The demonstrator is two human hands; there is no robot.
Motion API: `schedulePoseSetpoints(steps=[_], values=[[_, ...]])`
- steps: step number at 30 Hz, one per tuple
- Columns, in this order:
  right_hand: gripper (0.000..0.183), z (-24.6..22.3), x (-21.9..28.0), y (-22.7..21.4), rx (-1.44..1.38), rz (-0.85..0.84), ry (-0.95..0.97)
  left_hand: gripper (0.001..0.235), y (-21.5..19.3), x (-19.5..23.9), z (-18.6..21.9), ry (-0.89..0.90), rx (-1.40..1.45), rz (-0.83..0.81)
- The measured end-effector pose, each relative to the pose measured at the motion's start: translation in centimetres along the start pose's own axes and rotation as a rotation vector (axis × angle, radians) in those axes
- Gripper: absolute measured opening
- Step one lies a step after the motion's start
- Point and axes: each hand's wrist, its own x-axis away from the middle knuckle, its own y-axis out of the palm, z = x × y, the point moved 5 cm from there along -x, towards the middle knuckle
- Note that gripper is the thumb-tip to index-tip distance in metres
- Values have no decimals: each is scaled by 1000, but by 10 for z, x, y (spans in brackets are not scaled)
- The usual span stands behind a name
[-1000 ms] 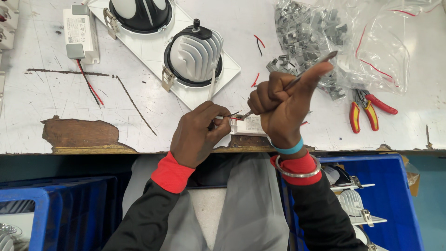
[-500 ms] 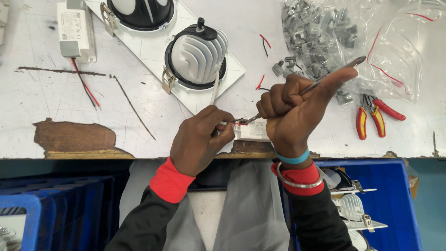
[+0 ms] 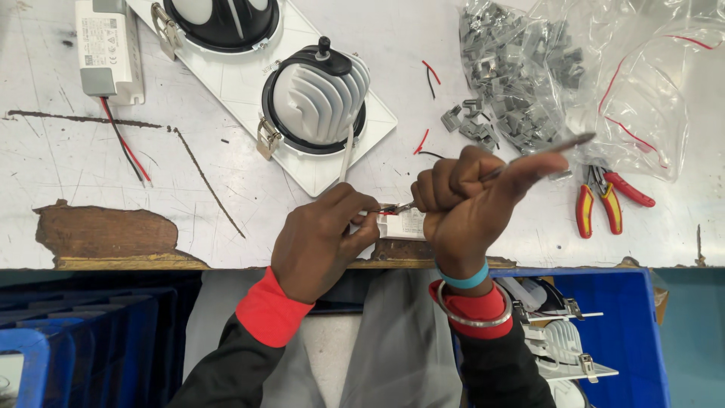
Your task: The person connects wires between white LED drivers and silver light housings using wire strippers and pliers, then places the finished assemblies into a blue bin.
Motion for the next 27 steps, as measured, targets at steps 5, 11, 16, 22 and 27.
schedulePoseSetpoints(steps=[5, 11, 16, 22, 27], values=[[74, 2, -2, -7, -83, -13, 18, 10, 3, 0, 8, 87, -131, -11], [73, 2, -3, -9, -35, -23, -10, 9, 10, -6, 8, 219, -310, -81], [73, -3, -3, -7, -104, -23, -20, 8, -1, -5, 2, 61, -12, -36], [73, -6, -9, -7, -112, -44, -20, 13, -4, -7, 0, -38, 81, -20], [74, -6, -12, -1, -62, -71, -15, 18, -8, -9, 8, 13, 88, -27]])
